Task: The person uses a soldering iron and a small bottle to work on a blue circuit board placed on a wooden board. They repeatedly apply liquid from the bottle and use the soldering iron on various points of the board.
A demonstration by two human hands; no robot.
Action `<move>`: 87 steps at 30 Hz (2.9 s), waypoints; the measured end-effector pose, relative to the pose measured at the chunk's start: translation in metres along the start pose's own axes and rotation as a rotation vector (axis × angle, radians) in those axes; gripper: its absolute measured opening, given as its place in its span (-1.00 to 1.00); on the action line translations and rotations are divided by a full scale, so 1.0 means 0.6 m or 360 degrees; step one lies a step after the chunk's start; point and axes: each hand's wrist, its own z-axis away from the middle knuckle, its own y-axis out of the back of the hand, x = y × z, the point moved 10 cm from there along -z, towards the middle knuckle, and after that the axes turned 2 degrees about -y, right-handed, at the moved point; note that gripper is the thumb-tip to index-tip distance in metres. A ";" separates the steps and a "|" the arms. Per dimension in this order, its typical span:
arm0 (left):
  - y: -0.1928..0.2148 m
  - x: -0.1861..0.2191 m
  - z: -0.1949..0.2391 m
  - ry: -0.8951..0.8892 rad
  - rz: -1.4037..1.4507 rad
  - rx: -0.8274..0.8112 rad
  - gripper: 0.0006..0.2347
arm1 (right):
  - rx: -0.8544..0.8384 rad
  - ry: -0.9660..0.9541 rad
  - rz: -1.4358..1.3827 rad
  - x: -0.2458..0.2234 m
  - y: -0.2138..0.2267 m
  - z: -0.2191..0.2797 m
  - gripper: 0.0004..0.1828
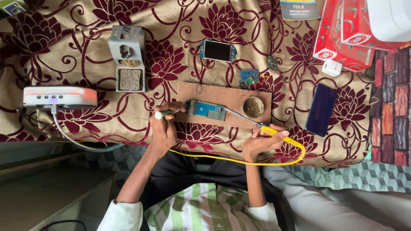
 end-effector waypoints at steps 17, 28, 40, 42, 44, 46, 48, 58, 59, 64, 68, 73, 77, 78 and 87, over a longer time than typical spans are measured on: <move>-0.001 -0.005 0.003 -0.0015 0.0073 -0.0009 -0.71 | -0.0089 -0.0066 0.0003 0.026 0.004 -0.005 -0.46; 0.001 0.005 0.001 -0.0059 0.0034 0.0004 -0.73 | -0.0062 -0.0094 0.0069 0.022 0.000 -0.007 -0.48; 0.000 -0.003 0.001 -0.0047 0.0008 0.0018 -0.75 | -0.0542 0.0385 0.0518 -0.072 -0.091 -0.007 -0.56; 0.000 -0.002 0.002 -0.0036 -0.0007 0.0010 -0.74 | -0.0588 0.0398 0.0605 -0.083 -0.104 -0.005 -0.58; 0.001 0.004 0.000 -0.0071 0.0060 0.0030 -0.77 | -0.0777 0.0538 0.0747 -0.110 -0.131 0.008 -0.61; 0.004 0.011 -0.003 -0.0123 0.0074 0.0044 -0.79 | -0.1012 0.0676 0.0805 -0.138 -0.164 0.025 -0.67; 0.004 0.018 -0.003 -0.0181 0.0041 0.0054 -0.79 | -0.1300 0.0800 0.0787 -0.164 -0.200 0.046 -0.75; 0.005 0.004 -0.002 -0.0022 0.0073 0.0048 -0.87 | -0.1918 0.0457 0.1188 -0.172 -0.332 0.080 -0.80; 0.006 0.004 0.000 -0.0033 0.0074 0.0051 -0.87 | -0.1967 0.0570 0.1103 -0.184 -0.343 0.084 -0.80; 0.007 0.026 -0.004 -0.0229 -0.0010 0.0072 -0.83 | -0.1857 0.0846 0.1019 -0.204 -0.325 0.075 -0.78; 0.008 0.012 -0.006 -0.0063 -0.0005 0.0088 -0.85 | -0.1308 0.0332 0.0494 -0.168 -0.222 0.034 -0.74; 0.009 0.007 -0.004 -0.0047 -0.0141 0.0096 -0.90 | -0.0990 -0.0073 -0.0109 -0.106 -0.089 0.030 -0.61; -0.002 0.022 0.004 -0.0205 -0.0331 0.0057 -0.95 | -0.1115 -0.0127 0.0125 -0.088 -0.030 0.046 -0.52; -0.006 0.021 0.006 -0.0208 -0.0368 0.0035 -0.95 | -0.1165 -0.0124 0.0171 -0.088 -0.019 0.055 -0.50; 0.018 0.027 0.025 -0.0386 -0.0381 0.0376 -0.78 | -0.1206 0.0005 0.0123 -0.141 0.036 0.092 -0.32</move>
